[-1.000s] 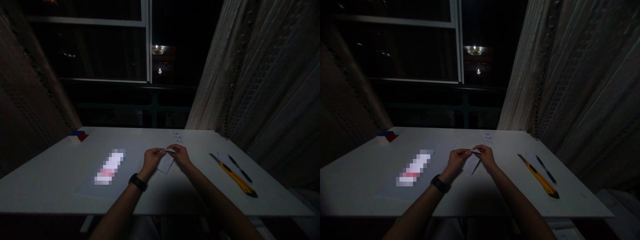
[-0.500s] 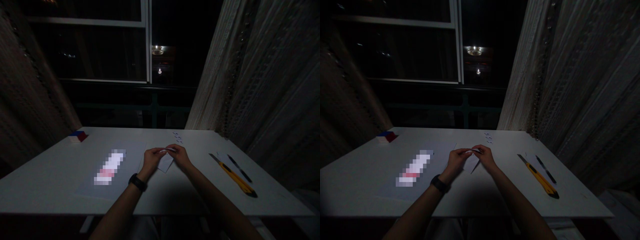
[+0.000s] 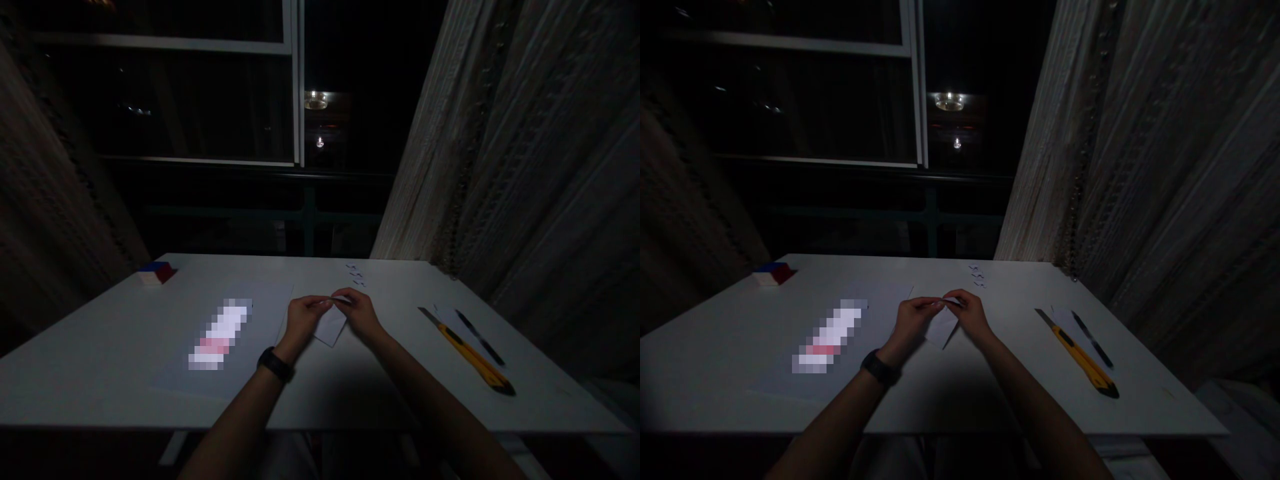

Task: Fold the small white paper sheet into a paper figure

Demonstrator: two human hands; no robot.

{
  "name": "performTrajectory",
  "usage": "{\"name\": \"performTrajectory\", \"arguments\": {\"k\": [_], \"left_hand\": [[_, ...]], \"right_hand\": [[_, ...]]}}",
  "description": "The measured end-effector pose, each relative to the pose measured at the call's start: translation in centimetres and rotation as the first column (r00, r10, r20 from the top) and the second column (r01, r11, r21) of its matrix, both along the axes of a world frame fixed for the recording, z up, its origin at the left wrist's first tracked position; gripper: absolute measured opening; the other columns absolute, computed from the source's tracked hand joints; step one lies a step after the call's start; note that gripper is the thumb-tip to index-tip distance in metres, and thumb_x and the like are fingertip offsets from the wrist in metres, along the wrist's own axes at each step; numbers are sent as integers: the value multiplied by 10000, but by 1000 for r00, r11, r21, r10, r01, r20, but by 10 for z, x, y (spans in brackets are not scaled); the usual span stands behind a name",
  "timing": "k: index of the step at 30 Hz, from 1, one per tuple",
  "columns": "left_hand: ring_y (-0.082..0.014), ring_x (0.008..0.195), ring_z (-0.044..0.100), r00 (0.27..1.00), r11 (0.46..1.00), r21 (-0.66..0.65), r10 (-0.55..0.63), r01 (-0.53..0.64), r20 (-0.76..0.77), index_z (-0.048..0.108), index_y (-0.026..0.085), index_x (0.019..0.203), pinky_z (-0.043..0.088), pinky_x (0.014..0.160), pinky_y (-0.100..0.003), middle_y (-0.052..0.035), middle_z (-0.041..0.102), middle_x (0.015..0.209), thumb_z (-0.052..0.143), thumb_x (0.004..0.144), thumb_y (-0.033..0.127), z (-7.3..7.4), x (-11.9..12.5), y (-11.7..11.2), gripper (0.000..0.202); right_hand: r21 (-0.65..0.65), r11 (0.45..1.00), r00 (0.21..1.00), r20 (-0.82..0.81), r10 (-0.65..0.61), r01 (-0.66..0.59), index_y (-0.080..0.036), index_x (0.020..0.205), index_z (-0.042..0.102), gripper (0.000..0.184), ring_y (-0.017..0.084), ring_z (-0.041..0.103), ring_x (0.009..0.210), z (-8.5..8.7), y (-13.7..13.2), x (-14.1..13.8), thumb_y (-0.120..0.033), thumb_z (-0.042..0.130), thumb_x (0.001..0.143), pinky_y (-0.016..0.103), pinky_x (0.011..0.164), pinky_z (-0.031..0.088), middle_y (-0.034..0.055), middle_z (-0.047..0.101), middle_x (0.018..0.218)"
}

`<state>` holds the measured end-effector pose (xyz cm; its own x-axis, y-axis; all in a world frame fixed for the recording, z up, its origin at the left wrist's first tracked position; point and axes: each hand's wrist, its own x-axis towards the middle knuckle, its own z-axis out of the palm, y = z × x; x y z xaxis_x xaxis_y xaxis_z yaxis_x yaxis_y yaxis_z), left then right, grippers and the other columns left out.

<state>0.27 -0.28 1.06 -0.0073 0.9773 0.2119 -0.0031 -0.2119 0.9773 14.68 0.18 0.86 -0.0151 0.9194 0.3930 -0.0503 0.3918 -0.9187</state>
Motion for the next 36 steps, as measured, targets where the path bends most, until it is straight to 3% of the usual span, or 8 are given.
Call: {"name": "performTrajectory", "arguments": {"k": [7, 17, 31, 36], "left_hand": [[-182, 664, 632, 997, 1000, -25, 0, 2, 82, 716, 120, 753, 480, 644, -281, -99, 703, 738, 754, 541, 308, 2, 2, -2, 286], [-194, 678, 636, 998, 1000, -15, 10, -10, 57, 717, 116, 752, 487, 665, -299, -106, 703, 735, 742, 559, 312, 4, 1, -3, 276], [-188, 645, 632, 995, 999, -28, 23, -21, 97, 717, 121, 701, 486, 636, -290, -96, 701, 704, 750, 537, 301, 4, 0, -4, 246], [-181, 636, 624, 994, 998, -60, 31, -25, 102, 714, 112, 718, 477, 611, -278, -98, 698, 697, 748, 541, 313, 3, -2, -2, 270]], "right_hand": [[41, 998, 997, 60, -42, 40, -191, 728, 619, 148, 176, 595, 766, 3, -4, -3, -268, 678, 617, 304, 722, 469, 15, 636, 748], [72, 992, 992, 72, -106, 101, -194, 733, 601, 131, 175, 590, 741, -1, -6, -8, -283, 641, 646, 287, 683, 463, 9, 630, 733], [41, 993, 993, 31, -113, 112, -192, 743, 628, 139, 169, 601, 706, -4, -7, -10, -265, 653, 628, 271, 632, 473, 13, 642, 718], [-4, 997, 996, -12, -83, 83, -190, 774, 648, 191, 190, 623, 781, -2, -6, -10, -276, 669, 606, 293, 678, 487, 35, 671, 799]]}}
